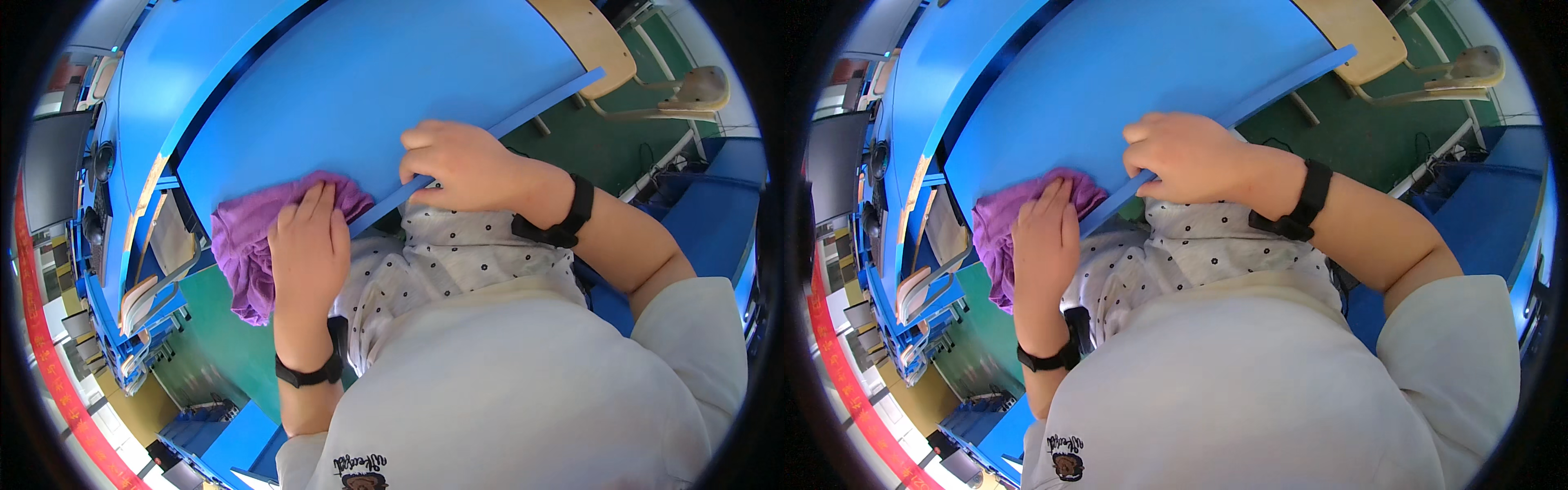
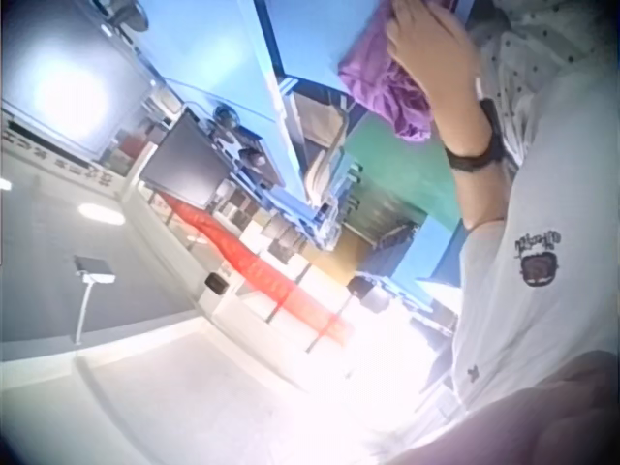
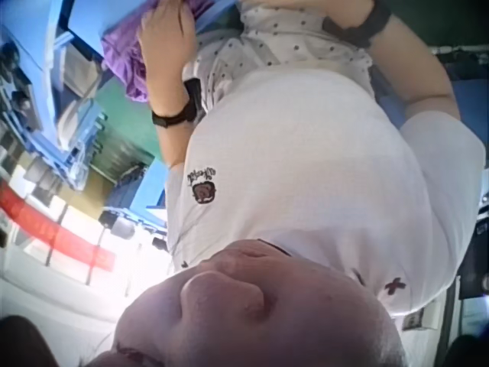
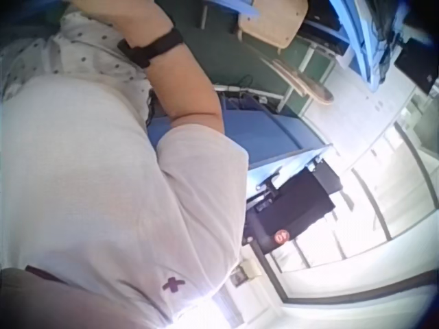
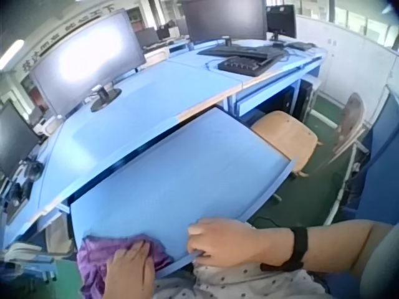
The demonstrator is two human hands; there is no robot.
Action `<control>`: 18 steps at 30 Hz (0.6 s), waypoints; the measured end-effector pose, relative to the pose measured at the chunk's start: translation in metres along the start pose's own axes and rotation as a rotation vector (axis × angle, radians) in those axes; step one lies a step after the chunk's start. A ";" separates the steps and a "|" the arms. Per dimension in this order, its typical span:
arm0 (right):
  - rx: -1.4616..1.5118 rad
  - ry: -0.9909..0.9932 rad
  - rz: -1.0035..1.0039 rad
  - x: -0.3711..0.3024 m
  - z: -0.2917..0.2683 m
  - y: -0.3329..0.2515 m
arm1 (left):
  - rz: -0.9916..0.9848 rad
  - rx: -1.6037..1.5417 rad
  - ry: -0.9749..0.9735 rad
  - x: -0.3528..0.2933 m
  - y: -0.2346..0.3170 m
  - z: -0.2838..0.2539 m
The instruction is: The person wipes the surface of a blue desk and a retractable keyboard tray with a purple cloth. They move the cloth back and forth across different sections of the desk to clean it.
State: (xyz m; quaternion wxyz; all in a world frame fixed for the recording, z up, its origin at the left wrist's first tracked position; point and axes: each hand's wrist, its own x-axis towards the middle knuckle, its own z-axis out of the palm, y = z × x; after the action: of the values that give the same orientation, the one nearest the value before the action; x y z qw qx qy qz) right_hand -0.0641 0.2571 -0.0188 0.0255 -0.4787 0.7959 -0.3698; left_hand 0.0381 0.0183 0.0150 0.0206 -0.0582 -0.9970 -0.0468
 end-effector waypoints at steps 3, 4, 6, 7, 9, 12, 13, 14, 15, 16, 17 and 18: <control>0.023 -0.001 0.015 0.003 0.002 0.002 | -0.025 -0.012 0.051 0.024 -0.012 0.005; 0.015 0.007 -0.002 0.004 0.004 0.003 | -0.051 -0.046 0.077 0.028 -0.015 0.006; 0.002 0.014 -0.009 0.002 0.004 0.004 | -0.060 -0.019 0.049 0.016 -0.004 0.007; -0.008 0.016 -0.014 0.000 0.003 0.005 | -0.063 0.011 0.025 0.012 0.001 0.007; -0.017 0.020 -0.021 -0.002 0.001 0.006 | -0.034 -0.001 0.012 0.000 0.001 0.007; 0.001 0.019 0.010 -0.001 0.001 0.003 | -0.011 0.004 0.021 0.005 -0.004 0.004; 0.009 0.021 0.003 0.001 0.003 0.004 | -0.014 0.015 0.043 0.011 -0.006 0.003; 0.017 0.023 -0.004 0.003 0.004 0.003 | -0.024 0.019 0.045 0.016 -0.010 0.003; 0.016 0.020 -0.002 0.003 0.004 0.004 | -0.049 0.010 0.061 0.025 -0.012 0.006; 0.013 0.017 -0.008 0.003 0.004 0.004 | -0.075 0.001 0.077 0.028 -0.012 0.007; 0.010 0.013 -0.015 0.003 0.004 0.003 | -0.077 -0.001 0.077 0.022 -0.009 0.005; 0.005 0.013 -0.006 -0.001 0.003 0.006 | -0.079 -0.005 0.009 0.015 0.001 0.004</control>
State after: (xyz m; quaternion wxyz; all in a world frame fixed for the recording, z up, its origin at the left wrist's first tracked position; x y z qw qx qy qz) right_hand -0.0671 0.2575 -0.0253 0.0203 -0.4786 0.7936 -0.3751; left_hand 0.0235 0.0213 0.0123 0.0231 -0.0185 -0.9983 -0.0503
